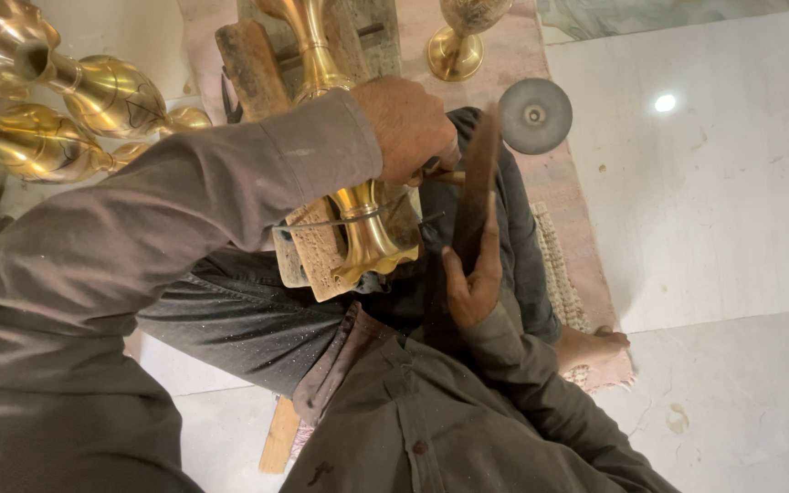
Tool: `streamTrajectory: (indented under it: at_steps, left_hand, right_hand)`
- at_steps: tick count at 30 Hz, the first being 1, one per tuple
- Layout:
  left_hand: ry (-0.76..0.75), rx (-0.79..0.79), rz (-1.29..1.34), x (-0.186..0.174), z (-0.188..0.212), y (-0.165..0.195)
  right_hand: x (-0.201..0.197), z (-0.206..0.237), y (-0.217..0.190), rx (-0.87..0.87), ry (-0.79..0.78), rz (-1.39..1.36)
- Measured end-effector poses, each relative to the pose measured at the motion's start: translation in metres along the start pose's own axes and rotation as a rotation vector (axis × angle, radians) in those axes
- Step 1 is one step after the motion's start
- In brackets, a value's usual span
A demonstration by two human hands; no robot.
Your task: The person sits on the floor with a brass vase clamped to a wooden board and engraves a decorative pattern into its surface. They hold a chisel against the brass and strike it with a wooden mallet, repositioning the chisel and rotating the vase to work different areas of the design.
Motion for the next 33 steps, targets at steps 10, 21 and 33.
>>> streamTrajectory:
  at_steps: [10,21,33]
  left_hand:
    - [-0.042,0.014,0.001,-0.007,0.001,0.002]
    - [0.115,0.0,0.151,-0.002,0.024,-0.014]
    - [0.259,-0.017,0.176,0.009,0.028,-0.016]
  right_hand:
    - [-0.001,0.003,0.001,-0.03,0.004,-0.077]
    - [-0.006,-0.01,-0.002,-0.054,-0.243,0.04]
    - [-0.009,-0.005,-0.007,0.066,-0.011,-0.131]
Point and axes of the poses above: each hand's wrist, its own z-axis away from the middle knuckle, its own x-axis out of the palm, y = z × x, the point moved 1 cm from there along -z, towards the middle knuckle, and after that the axes turned 6 degrees about y, right-handed, at the moved point
